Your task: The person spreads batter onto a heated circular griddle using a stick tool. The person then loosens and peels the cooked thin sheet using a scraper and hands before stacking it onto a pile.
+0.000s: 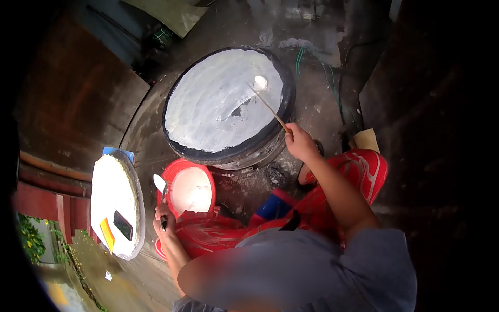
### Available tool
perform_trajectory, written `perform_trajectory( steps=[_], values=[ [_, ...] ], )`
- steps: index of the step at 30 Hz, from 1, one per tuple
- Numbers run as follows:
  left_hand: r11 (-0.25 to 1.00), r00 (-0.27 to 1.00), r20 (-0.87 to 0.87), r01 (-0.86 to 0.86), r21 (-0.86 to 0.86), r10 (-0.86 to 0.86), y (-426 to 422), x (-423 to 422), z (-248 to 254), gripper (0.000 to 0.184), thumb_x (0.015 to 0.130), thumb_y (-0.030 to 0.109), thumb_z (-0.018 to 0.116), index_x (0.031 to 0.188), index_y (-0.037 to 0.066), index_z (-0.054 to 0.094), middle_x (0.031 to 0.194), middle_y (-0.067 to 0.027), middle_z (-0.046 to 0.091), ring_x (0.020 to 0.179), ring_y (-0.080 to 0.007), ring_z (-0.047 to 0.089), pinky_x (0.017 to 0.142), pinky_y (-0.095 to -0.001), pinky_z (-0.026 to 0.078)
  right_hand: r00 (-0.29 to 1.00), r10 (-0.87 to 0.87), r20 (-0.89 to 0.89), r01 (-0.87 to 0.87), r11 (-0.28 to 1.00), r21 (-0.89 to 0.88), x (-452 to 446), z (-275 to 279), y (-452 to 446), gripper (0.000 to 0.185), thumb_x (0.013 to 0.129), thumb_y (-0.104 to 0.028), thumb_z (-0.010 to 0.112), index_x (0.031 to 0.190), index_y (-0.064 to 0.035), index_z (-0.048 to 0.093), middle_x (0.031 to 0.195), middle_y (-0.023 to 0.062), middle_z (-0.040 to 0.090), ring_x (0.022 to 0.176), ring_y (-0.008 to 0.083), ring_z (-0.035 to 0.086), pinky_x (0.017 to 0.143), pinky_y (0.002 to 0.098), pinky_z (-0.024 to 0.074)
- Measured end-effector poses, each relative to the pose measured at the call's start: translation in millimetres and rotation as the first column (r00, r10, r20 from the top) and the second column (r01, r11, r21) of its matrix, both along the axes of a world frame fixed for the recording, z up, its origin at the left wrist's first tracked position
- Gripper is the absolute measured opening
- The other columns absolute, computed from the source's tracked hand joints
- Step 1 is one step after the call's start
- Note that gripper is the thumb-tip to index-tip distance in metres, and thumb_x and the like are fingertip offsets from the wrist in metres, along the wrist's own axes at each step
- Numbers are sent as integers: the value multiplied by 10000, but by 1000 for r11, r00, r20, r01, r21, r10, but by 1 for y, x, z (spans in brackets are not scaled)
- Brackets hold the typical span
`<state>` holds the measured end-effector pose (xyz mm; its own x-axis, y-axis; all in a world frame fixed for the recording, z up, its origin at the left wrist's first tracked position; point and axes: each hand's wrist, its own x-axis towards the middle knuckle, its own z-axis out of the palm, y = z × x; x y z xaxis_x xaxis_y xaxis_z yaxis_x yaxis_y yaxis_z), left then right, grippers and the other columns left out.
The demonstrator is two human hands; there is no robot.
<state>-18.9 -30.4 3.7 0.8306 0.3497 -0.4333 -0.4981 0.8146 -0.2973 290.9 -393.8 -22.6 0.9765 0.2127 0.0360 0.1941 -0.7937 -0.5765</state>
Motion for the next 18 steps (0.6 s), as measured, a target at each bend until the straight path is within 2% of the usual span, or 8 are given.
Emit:
perform_trajectory(
  steps=[1, 3, 6, 9, 12, 15, 17, 18],
  values=[
    [1000, 1000, -1, -1, -2, 1, -10, 2, 4, 167, 882, 5, 309, 953, -95, 422, 642, -54, 436, 469, -135, 429, 413, -250, 404, 997, 78, 30, -83, 970, 230, 5, -18, -6, 318, 846, -146, 468, 1161, -140, 504, 1019, 166, 593, 921, 339, 579, 783, 412, 464],
    [996, 990, 103, -92, -22, 94, -24, 1, 6, 268, 873, -18, 307, 1088, -148, 399, 656, -53, 444, 467, -132, 428, 402, -243, 398, 998, -9, -66, 32, 937, 348, 53, -56, -21, 326, 869, -207, 468, 1189, -183, 522, 1040, 154, 596, 929, 328, 578, 772, 375, 458],
    [997, 975, 213, -77, 19, 71, -37, 2, 9, 361, 882, -15, 311, 1211, -161, 328, 672, -50, 446, 468, -123, 424, 392, -223, 389, 989, -36, -143, 71, 966, 249, 88, -62, -34, 309, 867, -205, 465, 1159, -195, 566, 1032, 163, 592, 917, 326, 583, 755, 369, 458],
    [995, 944, 328, -9, 103, -25, -51, 1, 17, 394, 883, 10, 327, 1238, -161, 313, 666, -50, 432, 491, -109, 419, 391, -219, 370, 987, 152, -44, -140, 969, 204, 73, -45, -47, 291, 876, -163, 464, 1137, -142, 591, 940, 138, 636, 782, 250, 606, 700, 323, 464],
    [900, 982, 140, 57, 431, -129, -65, 2, 26, 397, 925, 95, 352, 1257, -121, 325, 676, -51, 387, 497, -94, 360, 359, -202, 310, 899, 265, -348, -5, 802, 597, 64, -26, -67, 283, 870, -89, 496, 1134, -39, 589, 725, -7, 555, 641, 75, 497, 625, 213, 414],
    [715, 970, -106, 234, 659, -220, -76, 12, 38, 401, 937, 161, 371, 1243, -98, 356, 676, -57, 417, 487, -88, 360, 351, -195, 298, 970, -5, -243, 142, 825, 547, 69, -59, -59, 280, 881, -121, 483, 1134, -95, 600, 667, 20, 558, 576, 109, 485, 556, 222, 413],
    [558, 919, -355, 386, 735, -169, -88, 27, 51, 386, 925, 210, 407, 1184, -76, 422, 656, -75, 483, 428, -86, 352, 319, -195, 275, 946, 21, -324, 77, 955, 287, 36, -30, -27, 275, 854, -240, 508, 1108, -244, 614, 786, 121, 629, 640, 157, 575, 616, 286, 470],
    [523, 901, -396, 426, 738, -175, -95, 35, 58, 383, 923, 212, 414, 1176, -75, 430, 655, -76, 489, 425, -88, 360, 322, -195, 281, 985, 83, -150, -45, 970, 238, 20, -25, -14, 277, 850, -222, 507, 1106, -227, 614, 835, 137, 629, 719, 161, 595, 662, 289, 471]
  ],
)
